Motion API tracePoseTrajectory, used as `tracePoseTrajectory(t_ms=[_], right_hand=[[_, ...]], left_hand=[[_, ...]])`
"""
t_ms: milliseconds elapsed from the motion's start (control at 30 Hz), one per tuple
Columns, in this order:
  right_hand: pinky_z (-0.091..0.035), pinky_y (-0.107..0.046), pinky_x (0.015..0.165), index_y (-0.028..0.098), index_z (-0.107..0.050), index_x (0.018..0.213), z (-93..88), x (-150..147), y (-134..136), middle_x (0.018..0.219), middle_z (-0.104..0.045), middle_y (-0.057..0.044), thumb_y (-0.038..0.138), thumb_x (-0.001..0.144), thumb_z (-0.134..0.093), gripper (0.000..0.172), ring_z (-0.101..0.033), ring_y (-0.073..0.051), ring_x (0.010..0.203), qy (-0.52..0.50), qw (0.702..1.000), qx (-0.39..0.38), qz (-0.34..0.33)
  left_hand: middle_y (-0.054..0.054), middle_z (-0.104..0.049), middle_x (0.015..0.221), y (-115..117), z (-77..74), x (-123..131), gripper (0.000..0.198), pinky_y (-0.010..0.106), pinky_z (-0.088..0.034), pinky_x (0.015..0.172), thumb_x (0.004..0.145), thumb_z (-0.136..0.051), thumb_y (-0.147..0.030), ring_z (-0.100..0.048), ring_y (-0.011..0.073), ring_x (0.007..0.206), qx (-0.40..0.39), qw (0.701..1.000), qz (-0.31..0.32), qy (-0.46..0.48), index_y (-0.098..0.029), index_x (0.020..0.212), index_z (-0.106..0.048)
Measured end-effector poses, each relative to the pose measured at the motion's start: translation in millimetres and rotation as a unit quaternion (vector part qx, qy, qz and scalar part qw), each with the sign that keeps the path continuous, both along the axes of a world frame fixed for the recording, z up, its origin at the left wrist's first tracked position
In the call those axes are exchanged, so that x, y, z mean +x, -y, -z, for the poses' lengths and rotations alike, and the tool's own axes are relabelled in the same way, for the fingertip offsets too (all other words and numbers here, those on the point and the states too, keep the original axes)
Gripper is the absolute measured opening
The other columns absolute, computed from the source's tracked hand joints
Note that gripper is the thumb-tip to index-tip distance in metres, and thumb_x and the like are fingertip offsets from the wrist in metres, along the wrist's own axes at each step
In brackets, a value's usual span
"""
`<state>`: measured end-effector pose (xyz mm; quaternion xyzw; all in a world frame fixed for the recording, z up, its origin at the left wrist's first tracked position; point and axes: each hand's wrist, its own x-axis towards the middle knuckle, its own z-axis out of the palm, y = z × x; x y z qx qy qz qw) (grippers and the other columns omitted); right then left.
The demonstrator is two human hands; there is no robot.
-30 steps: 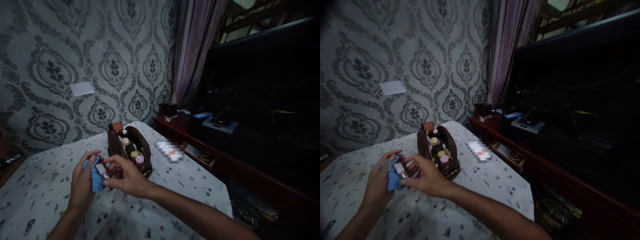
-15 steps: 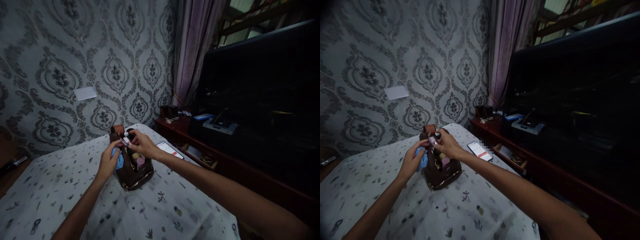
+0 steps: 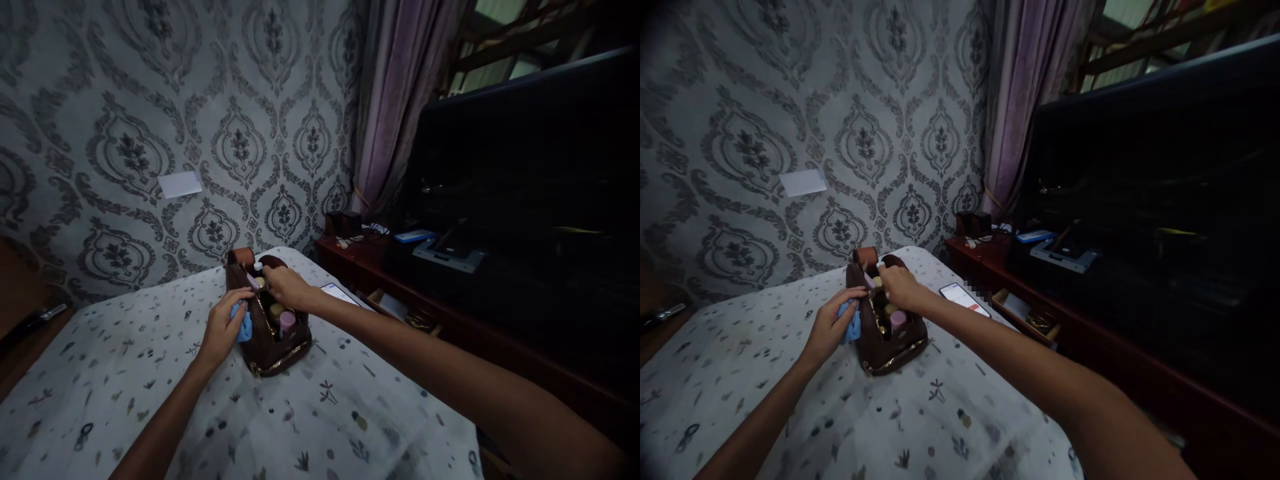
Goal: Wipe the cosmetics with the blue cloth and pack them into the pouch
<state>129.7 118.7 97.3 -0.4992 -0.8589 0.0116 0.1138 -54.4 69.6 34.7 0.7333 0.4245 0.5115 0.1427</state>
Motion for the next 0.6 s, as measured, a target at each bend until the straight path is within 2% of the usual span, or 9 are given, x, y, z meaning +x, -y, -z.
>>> tracePoseTrajectory(t_ms=[267,467,600], right_hand=[[-0.049,-0.037,0.089,0.006,-0.052,0.131,6.5,-8,-5,0.116,-0.068,-0.023,0.003,0.088,-0.049,0.044,-0.065,-0.032,0.113,0.032,0.999,0.009,-0.011],[-0.049,-0.035,0.083,0.008,-0.066,0.110,14.3,-5,-14,0.105,-0.072,-0.021,0.008,0.088,-0.052,0.026,-0.068,-0.030,0.100,-0.004,1.000,0.011,-0.019],[-0.047,-0.030,0.075,0.015,-0.069,0.098,13.5,1,-24,0.094,-0.074,-0.012,0.011,0.088,-0.051,0.020,-0.069,-0.024,0.089,-0.075,0.997,0.029,-0.009]], left_hand=[[0.011,-0.072,0.118,-1,3.1,-2,0.027,0.040,-0.048,0.103,0.092,-0.049,-0.030,-0.065,0.0239,0.115,0.000,1.000,0.003,-0.001,-0.019,0.102,-0.071],[0.011,-0.072,0.116,0,0.6,-1,0.027,0.039,-0.048,0.102,0.091,-0.049,-0.031,-0.065,0.0239,0.116,-0.002,1.000,0.006,0.000,-0.018,0.101,-0.071],[0.010,-0.071,0.119,6,-2.5,-3,0.028,0.038,-0.046,0.104,0.090,-0.049,-0.032,-0.064,0.0236,0.117,-0.012,1.000,-0.011,0.007,-0.019,0.103,-0.070]])
